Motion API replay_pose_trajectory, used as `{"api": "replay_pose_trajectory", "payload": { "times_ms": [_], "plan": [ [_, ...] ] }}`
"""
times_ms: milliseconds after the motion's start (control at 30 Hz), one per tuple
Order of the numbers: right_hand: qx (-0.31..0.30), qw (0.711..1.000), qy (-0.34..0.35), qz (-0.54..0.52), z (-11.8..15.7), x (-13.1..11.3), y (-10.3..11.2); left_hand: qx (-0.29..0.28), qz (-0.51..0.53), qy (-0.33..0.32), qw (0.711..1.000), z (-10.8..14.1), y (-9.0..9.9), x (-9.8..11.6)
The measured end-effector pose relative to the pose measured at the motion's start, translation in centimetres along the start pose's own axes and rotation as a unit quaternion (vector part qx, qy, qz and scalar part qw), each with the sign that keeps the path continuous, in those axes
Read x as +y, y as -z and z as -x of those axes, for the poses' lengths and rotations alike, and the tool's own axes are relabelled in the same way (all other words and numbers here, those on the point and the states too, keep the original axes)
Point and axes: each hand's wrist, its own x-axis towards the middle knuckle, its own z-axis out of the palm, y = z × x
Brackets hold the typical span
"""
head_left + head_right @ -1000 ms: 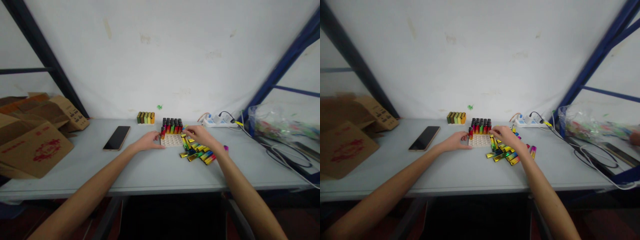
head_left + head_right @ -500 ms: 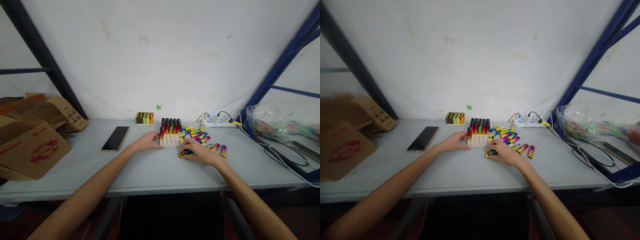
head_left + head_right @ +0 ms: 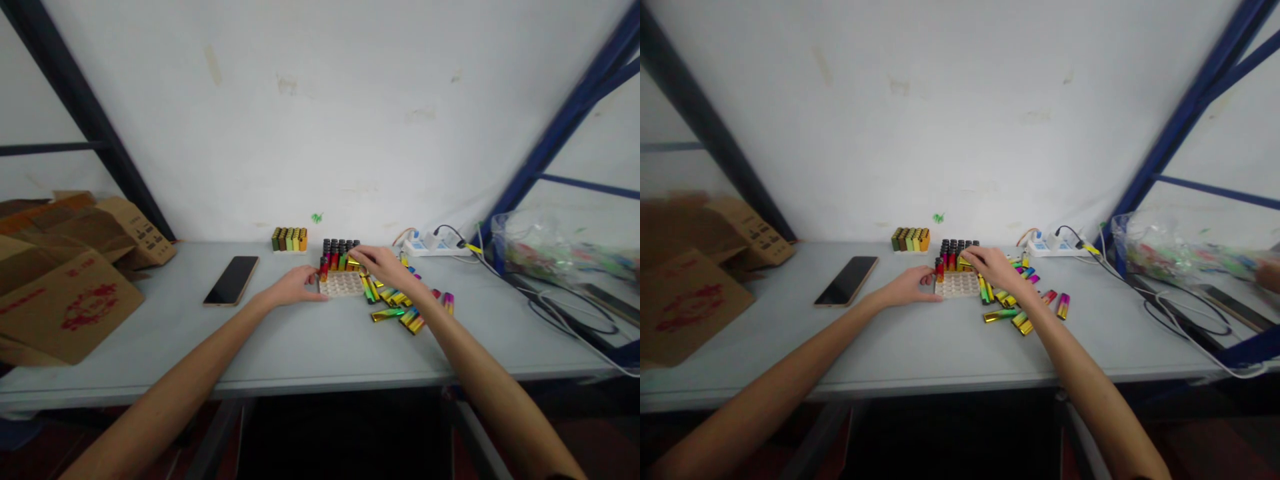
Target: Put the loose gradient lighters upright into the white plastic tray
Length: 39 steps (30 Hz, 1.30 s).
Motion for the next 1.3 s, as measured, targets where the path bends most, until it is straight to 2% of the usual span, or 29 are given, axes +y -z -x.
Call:
{"api": "replay_pose_trajectory", "payload": {
  "times_ms": [100, 233, 367, 533, 700, 900, 1100, 1233, 1300],
  "plan": [
    [0.03, 0.999, -0.026, -0.035, -0.8, 1.0, -1.2, -0.001, 0.001, 0.001, 1.0, 0.0, 0.0, 0.0],
    [0.051, 0.989, -0.079, -0.113, 0.0, 3.1, -3.2, 0.002, 0.003, -0.001, 1.0, -0.1, -0.1, -0.2],
    [0.065, 0.984, -0.089, -0.141, 0.8, 4.4, -3.5, 0.002, 0.004, -0.007, 1.0, -0.2, -0.2, -0.3],
    [0.063, 0.964, -0.121, -0.228, 1.1, 4.0, -3.2, 0.007, 0.007, -0.003, 1.0, -0.2, -0.2, -0.2],
    [0.098, 0.961, -0.133, -0.221, 1.2, 3.5, -3.7, 0.007, 0.006, -0.002, 1.0, -0.2, -0.2, -0.2],
    [0.051, 0.961, -0.146, -0.227, 1.2, 3.9, -4.6, 0.009, 0.008, -0.002, 1.0, -0.2, -0.3, -0.5],
    [0.064, 0.974, -0.071, -0.205, 0.9, 3.5, -4.7, 0.001, 0.005, -0.006, 1.0, -0.2, -0.2, -0.3],
    [0.011, 0.954, -0.082, -0.287, 0.9, 2.8, -4.9, 0.001, 0.004, 0.002, 1.0, -0.2, -0.1, -0.1],
    [0.01, 0.944, -0.094, -0.316, 0.9, 2.7, -5.2, 0.002, 0.004, 0.002, 1.0, -0.2, -0.1, -0.1]
  ]
}}
